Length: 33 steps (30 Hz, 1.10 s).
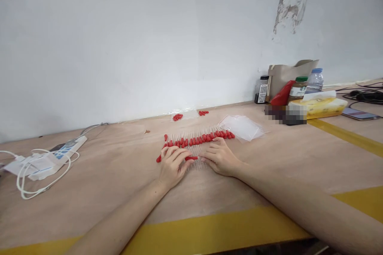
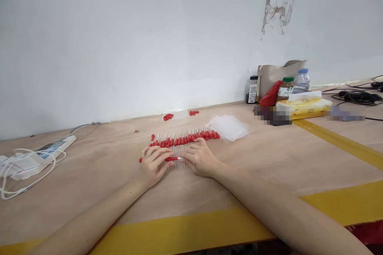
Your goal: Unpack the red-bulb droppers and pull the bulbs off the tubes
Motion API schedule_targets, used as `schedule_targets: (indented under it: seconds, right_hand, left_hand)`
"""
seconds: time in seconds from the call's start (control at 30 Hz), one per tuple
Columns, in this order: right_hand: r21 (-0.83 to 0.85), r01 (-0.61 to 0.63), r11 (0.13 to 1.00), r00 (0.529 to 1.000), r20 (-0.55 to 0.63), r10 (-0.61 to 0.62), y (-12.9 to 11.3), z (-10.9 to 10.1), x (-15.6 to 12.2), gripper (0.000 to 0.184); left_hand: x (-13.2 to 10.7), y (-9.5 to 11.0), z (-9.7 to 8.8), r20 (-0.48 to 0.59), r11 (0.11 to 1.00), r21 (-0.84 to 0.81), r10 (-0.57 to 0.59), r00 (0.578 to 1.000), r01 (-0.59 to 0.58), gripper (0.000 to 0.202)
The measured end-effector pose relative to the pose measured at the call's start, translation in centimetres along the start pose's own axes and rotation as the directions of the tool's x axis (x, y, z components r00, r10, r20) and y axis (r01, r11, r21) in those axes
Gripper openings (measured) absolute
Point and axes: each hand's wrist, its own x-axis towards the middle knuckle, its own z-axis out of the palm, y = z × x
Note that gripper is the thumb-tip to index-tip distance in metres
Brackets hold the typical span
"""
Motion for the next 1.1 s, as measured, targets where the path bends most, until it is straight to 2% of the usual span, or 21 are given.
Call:
schedule_targets:
  seconds: [0.23, 0.57, 0.87, 1.03, 1.1]
  right_hand:
    - [-0.004, 0.077, 0.997, 0.997, -0.007, -0.077, 0.0, -0.2, -0.1, 0.025]
    - [-0.007, 0.074, 0.997, 0.99, 0.121, -0.073, -0.2, -1.0, 0.1, 0.032]
    - [0.022, 0.116, 0.993, 0.99, 0.075, -0.117, -0.2, -1.0, 0.2, 0.029]
    - [0.058, 0.125, 0.99, 0.99, 0.05, -0.128, 1.3, -1.1, -0.2, 0.023]
    - [0.083, 0.034, 0.996, 0.999, 0.018, -0.035, 2.6, -1.6, -0.3, 0.024]
  left_hand:
    - [0.1, 0.2, -0.2, 0.081, 0.996, 0.024, 0.089, 0.993, -0.091, 0.014]
    - [-0.2, 0.4, -0.6, 0.122, 0.989, 0.005, 0.144, 0.982, -0.146, 0.012]
    - [-0.2, 0.6, -0.7, 0.107, 0.984, -0.035, 0.175, 0.979, -0.172, 0.011]
    - [-0.8, -0.2, -1.3, 0.085, 0.989, -0.05, 0.14, 0.986, -0.136, 0.011]
    - [-0.9, -1.1, -1.9, 0.036, 0.998, -0.039, 0.041, 0.999, -0.039, 0.011]
